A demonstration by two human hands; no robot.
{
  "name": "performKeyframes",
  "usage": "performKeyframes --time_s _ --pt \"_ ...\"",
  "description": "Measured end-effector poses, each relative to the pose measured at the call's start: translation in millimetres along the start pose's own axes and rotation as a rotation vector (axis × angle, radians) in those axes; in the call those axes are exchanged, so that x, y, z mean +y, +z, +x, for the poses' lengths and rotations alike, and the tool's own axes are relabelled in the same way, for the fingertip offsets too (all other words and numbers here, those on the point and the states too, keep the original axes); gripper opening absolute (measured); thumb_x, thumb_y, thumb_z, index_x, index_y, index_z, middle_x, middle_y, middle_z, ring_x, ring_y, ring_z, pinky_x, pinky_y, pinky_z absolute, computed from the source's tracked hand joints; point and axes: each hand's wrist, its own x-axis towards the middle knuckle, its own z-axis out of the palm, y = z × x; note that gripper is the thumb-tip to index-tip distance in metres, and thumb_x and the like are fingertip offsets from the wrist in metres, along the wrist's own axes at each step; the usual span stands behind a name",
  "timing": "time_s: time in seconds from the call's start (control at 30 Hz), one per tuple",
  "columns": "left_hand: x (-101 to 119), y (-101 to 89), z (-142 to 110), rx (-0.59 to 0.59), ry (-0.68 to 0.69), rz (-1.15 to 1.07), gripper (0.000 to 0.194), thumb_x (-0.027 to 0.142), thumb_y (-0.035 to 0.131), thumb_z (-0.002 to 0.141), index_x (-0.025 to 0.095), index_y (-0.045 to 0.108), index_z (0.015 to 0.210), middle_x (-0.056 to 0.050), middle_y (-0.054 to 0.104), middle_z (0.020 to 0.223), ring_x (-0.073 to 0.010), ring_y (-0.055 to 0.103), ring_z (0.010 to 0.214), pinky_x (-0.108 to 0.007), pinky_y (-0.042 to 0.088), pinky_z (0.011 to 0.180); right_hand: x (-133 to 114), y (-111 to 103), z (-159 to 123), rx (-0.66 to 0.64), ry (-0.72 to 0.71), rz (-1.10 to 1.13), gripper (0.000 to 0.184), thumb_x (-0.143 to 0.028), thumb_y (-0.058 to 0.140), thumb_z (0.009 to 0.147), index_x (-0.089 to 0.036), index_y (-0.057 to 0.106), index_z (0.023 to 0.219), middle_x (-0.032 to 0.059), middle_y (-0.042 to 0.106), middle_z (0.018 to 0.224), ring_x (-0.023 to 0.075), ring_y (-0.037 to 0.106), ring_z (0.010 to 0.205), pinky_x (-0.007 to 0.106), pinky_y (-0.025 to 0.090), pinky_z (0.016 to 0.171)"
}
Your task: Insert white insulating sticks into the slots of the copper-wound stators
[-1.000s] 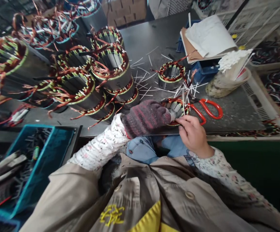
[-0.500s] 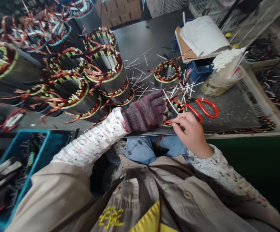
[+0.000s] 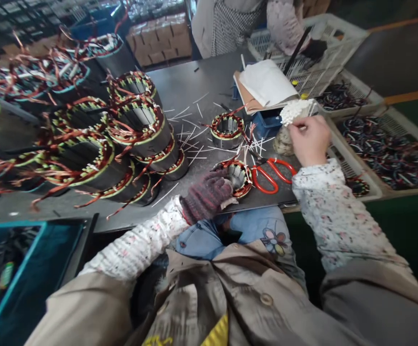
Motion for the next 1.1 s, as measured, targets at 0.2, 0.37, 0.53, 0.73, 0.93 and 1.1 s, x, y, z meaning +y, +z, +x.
performKeyframes --time_s 0.2,0.37,0.53,0.73,0.93,1.1 --pt "17.4 20.0 -10.0 0.377 -0.1 -0.042 0.025 0.04 0.066 0.108 0.017 0.068 0.098 -0.018 0.078 0.128 -0.0242 0.078 0.119 -0.047 0.066 0.106 -8.2 -15.0 -9.9 0.055 -0.03 0.301 0.02 -0.046 0.077 0.096 -0.028 0.071 0.093 0.0003 0.075 0.084 0.0246 0.077 0.073 0.042 0.058 0.064" --pt "18.8 15.5 -10.8 0.236 -0.109 0.068 0.025 0.039 0.063 0.109 0.017 0.071 0.101 -0.015 0.078 0.129 -0.0264 0.076 0.124 -0.054 0.057 0.122 -68.3 -56.0 -86.2 -0.047 -0.115 0.255 0.013 -0.038 0.07 0.104 -0.026 0.075 0.101 0.0053 0.079 0.085 0.0269 0.081 0.078 0.043 0.065 0.073" --pt "23.5 20.7 -11.6 0.315 -0.168 0.036 0.023 0.038 0.064 0.106 0.016 0.068 0.109 -0.017 0.078 0.129 -0.029 0.076 0.124 -0.059 0.056 0.122 -100.1 -79.2 -165.0 -0.274 -0.583 0.37 0.014 -0.02 0.054 0.103 -0.025 0.067 0.099 0.011 0.084 0.108 0.0284 0.083 0.099 0.044 0.07 0.077" --pt "24.6 21.0 -11.0 0.351 -0.173 -0.07 0.051 0.029 0.062 0.108 0.014 0.048 0.155 -0.017 0.078 0.131 -0.0277 0.077 0.125 -0.059 0.054 0.123 -101.9 -88.2 -199.9 -0.402 -0.571 0.462 0.017 -0.014 0.049 0.1 -0.026 0.056 0.091 0.0023 0.076 0.082 0.0184 0.075 0.072 0.034 0.067 0.066" --pt "28.0 19.2 -8.3 0.295 -0.217 -0.085 0.054 0.029 0.057 0.109 0.017 0.046 0.16 -0.015 0.079 0.128 -0.0273 0.076 0.124 -0.054 0.053 0.125 -104.8 -89.2 -198.5 -0.437 -0.478 0.457 0.019 -0.01 0.05 0.098 -0.026 0.057 0.089 0.0009 0.074 0.078 0.018 0.072 0.064 0.031 0.061 0.058" --pt "31.7 18.0 -6.7 0.188 -0.285 -0.023 0.066 0.032 0.059 0.106 0.007 0.04 0.164 -0.02 0.077 0.128 -0.031 0.076 0.121 -0.062 0.047 0.128 -105.2 -90.5 -204.8 -0.404 -0.365 0.52 0.023 -0.012 0.051 0.097 -0.03 0.065 0.095 0.0012 0.078 0.082 0.0239 0.076 0.069 0.04 0.062 0.061"
